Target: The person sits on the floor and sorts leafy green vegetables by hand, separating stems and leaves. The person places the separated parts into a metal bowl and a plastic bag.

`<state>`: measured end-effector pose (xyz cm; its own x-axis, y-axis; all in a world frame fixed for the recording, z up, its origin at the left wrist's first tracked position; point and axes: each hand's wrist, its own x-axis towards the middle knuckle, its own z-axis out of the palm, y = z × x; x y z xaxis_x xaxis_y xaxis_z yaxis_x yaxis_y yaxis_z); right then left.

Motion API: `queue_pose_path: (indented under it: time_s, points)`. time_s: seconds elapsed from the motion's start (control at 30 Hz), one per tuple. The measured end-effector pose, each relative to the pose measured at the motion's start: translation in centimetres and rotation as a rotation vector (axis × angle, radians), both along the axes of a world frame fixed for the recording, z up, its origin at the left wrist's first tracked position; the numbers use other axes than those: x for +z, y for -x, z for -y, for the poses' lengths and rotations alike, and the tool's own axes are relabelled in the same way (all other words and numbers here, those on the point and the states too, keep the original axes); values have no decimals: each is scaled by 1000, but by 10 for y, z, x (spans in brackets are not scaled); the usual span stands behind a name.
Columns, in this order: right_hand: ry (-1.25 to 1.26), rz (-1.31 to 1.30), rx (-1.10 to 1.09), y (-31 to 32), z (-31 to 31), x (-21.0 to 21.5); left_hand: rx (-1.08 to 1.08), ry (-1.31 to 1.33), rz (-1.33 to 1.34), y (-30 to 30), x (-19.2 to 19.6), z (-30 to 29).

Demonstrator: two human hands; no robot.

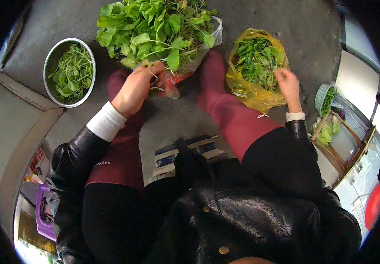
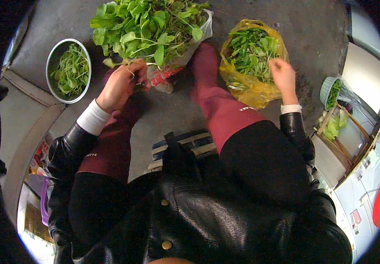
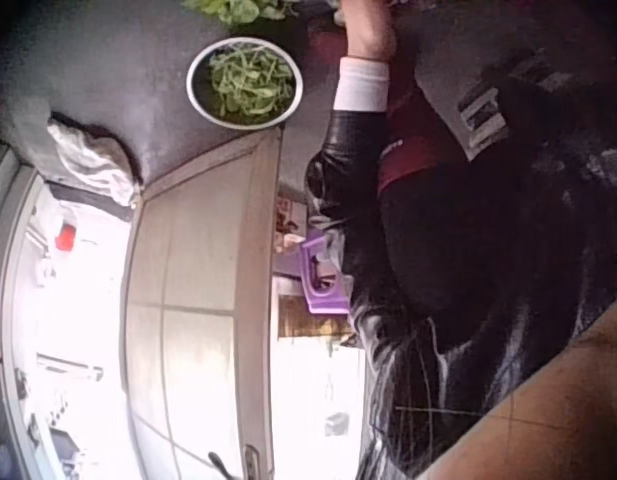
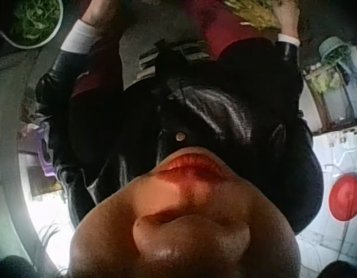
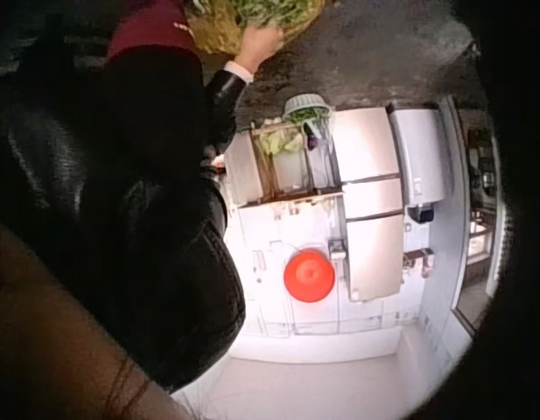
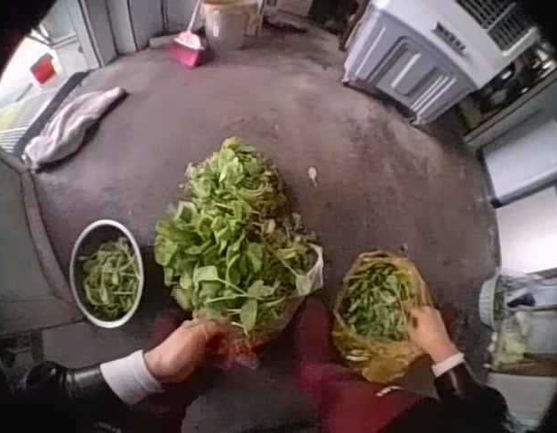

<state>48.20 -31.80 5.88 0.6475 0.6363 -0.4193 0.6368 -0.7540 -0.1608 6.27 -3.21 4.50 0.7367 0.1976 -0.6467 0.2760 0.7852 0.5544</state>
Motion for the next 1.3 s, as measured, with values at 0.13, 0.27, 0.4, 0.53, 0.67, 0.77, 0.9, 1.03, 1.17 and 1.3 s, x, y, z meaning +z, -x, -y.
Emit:
queue_pose_path:
  time_s: [0.13,0.27,0.4,0.53,0.67,0.77,0.9,1.03,1.17,1.3]
  points:
    - [73,244,241,41,-28,-18,-158,-119,11,4,4,-3]
    - [-280,-720,234,124,-136,19,-241,-91,-3,-3,21,-4]
    - [-198,-1284,217,182,-196,17,-263,134,54,-13,28,-5]
    - [-241,-1485,103,194,-208,3,-243,152,23,-12,34,-11]
    - [-458,-1262,178,210,-199,9,-270,164,5,-10,25,-16]
    - [-518,-1123,346,205,-195,22,-319,41,-15,3,19,-20]
    - [-654,-858,251,158,-172,49,-271,-377,-100,41,5,-49]
    - [-559,-249,-43,71,-108,35,-147,-1417,-339,112,-11,-101]
    - [805,180,255,-14,0,-20,-424,-1504,-866,153,-41,-140]
    - [165,-61,478,68,-104,-18,-589,-1803,-1237,191,-52,-125]
